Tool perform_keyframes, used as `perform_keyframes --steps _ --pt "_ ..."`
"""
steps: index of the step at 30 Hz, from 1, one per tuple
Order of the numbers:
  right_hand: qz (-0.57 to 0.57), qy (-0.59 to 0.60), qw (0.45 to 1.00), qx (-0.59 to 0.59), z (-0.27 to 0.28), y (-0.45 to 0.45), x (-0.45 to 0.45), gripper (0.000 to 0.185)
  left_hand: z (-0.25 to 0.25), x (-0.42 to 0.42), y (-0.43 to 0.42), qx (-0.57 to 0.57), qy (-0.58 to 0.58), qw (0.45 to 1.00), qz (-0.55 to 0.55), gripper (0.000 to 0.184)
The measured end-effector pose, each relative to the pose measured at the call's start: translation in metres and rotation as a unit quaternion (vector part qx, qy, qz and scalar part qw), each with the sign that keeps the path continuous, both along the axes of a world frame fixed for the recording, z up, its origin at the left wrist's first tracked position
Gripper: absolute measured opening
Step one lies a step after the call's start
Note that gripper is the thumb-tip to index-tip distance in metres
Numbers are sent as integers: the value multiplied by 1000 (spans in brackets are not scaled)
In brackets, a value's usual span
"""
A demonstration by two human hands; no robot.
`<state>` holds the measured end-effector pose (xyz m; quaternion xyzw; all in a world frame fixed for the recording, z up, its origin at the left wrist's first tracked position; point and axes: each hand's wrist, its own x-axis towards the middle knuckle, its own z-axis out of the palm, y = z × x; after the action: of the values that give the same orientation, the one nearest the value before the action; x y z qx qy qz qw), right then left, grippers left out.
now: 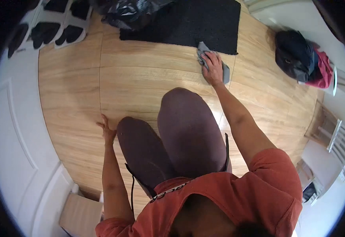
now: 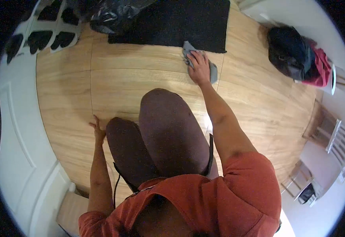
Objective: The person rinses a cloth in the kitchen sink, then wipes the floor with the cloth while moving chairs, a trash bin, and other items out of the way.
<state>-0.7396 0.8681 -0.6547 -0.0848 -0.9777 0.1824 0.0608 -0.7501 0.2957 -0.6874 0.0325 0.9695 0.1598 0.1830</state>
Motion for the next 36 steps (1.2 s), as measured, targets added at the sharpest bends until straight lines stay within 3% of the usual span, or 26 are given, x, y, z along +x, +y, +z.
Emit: perform_keyframes --steps 2,3,4,5,7,8,9,10,12,13,14,18,20,21,23,26,27,28,31,33,34,36 --pt "-54 -25 998 20 10 3 17 53 -44 15 -11 -38 12 999 -27 116" --pt "-96 -50 994 27 17 8 40 52 -47 16 -8 -17 -28 999 25 120" --pt "-176 -39 983 15 8 15 70 51 -30 18 -2 -11 -56 996 73 123" --pt "-239 -32 968 74 -7 25 98 52 -12 20 4 -6 -81 989 122 126" --pt "-446 -4 875 186 -31 17 131 53 7 17 19 -12 -91 978 185 128" --pt "-488 -7 844 224 -36 4 120 55 0 18 12 56 -35 990 128 126" --pt "-419 22 888 189 -39 -7 111 53 -7 24 8 122 22 990 69 125" --pt "-349 50 923 152 -30 -33 92 51 -1 25 15 120 21 989 86 125" --pt "-117 19 983 140 -38 -86 47 48 38 11 42 30 -107 980 163 124" --pt "-60 -37 997 24 3 -141 8 49 51 5 50 31 -110 977 180 124" --pt "80 -5 996 27 -5 -170 -17 52 63 -1 56 3 -137 972 191 124" --pt "274 64 958 -56 -16 -311 -135 51 63 -5 60 -30 -201 954 221 125" --pt "422 62 901 -75 -27 -357 -172 48 63 -8 55 -53 -209 956 200 125" --pt "432 61 896 -78 -29 -363 -169 48 65 -6 54 -74 -207 960 172 124" --pt "629 22 770 -102 -29 -352 -169 46 81 -13 61 -74 -231 948 208 123" --pt "756 -72 636 133 -17 -284 -97 50 83 -14 59 -50 -252 930 264 121" --pt "781 -233 572 90 5 -258 -82 52 79 -16 61 -71 -264 926 261 121" --pt "821 -166 547 -1 -27 -214 -57 49 78 -16 61 -94 -278 921 258 121" --pt "856 -183 477 -82 5 -216 -64 46 88 -12 57 -72 -255 933 242 122" --pt "816 -188 542 -76 -9 -258 -85 46 79 -3 56 -58 -228 937 260 122" --pt "777 -85 623 39 -20 -284 -98 49 73 -1 56 -42 -194 945 261 122" --pt "603 102 791 7 -22 -349 -122 44 66 5 54 -23 -145 951 271 118"
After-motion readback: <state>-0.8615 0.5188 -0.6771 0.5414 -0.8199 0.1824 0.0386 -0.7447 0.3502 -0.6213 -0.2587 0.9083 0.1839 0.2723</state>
